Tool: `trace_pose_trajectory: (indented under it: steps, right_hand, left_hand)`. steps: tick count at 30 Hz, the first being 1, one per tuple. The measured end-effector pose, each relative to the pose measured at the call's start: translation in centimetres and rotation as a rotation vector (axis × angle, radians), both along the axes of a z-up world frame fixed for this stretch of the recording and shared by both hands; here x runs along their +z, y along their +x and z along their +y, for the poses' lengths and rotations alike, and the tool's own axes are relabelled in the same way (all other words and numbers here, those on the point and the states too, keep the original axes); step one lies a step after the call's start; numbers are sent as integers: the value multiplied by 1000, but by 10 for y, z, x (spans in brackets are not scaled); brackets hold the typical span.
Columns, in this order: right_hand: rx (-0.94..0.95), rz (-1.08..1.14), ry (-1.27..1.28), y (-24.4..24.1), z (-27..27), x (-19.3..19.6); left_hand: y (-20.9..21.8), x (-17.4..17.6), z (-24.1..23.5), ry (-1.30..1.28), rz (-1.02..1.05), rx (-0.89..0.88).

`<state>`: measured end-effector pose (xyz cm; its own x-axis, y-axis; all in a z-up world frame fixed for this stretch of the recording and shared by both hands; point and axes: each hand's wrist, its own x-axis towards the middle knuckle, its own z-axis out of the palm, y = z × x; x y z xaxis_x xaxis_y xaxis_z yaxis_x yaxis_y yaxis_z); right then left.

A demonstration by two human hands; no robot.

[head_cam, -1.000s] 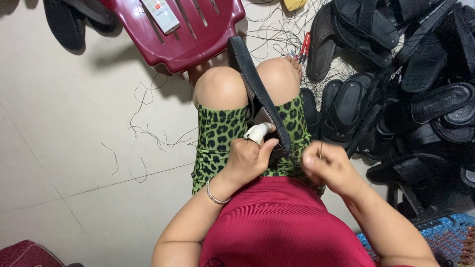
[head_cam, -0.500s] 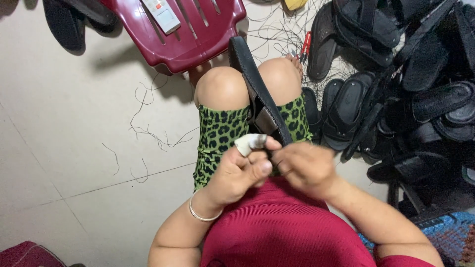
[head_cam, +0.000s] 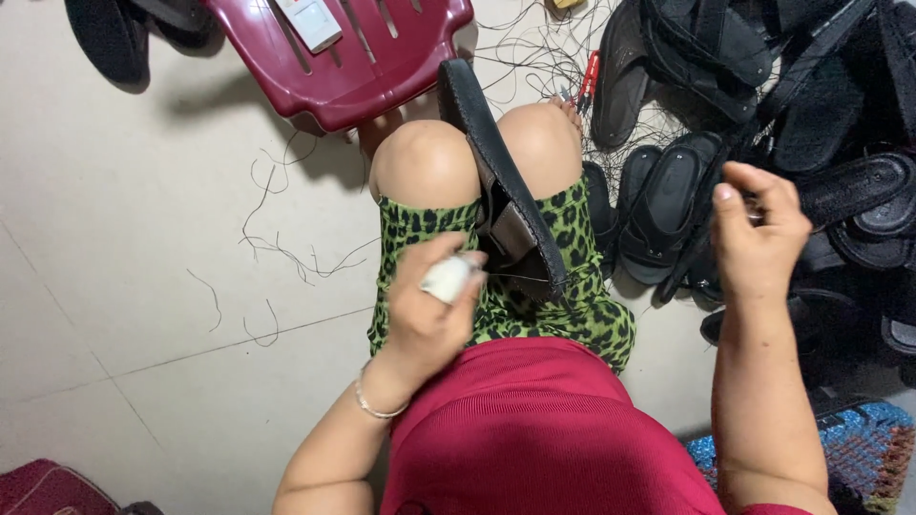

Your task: The person sits on the floor and sews a black shoe using a needle and thread. They repeatedly pull the thread through the shoe's sole and upper, adjusting the shoe's position as needed. The person handles the shoe and thread throughout the process.

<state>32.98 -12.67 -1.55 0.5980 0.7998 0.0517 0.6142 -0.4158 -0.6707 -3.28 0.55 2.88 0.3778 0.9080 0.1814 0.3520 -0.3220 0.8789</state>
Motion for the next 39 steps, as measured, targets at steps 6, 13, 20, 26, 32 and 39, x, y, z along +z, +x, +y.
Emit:
trace_pose_trajectory:
  steps: [6,13,20,26,32,39]
  right_hand:
    - [226,78,7,-63,24,28]
    - [486,535,20,-107,27,31]
    - [613,538,-318,-109,39,84]
    - [657,599,-211,-103,29,75]
    - [634,618,-105,-97,34,95]
    - [552,699,-48,-95,26,85]
  left_hand:
    - [26,-25,-22,-151,164,-409]
    - [22,-46,-31,-697,-662,-283]
    - [18,-33,-17,-1111,-1254,-218]
    - [-5,-42,-5,-928,-1045,-147]
    - [-82,-71,27,547,266,268]
    - [-147,-89,52,465,780,336]
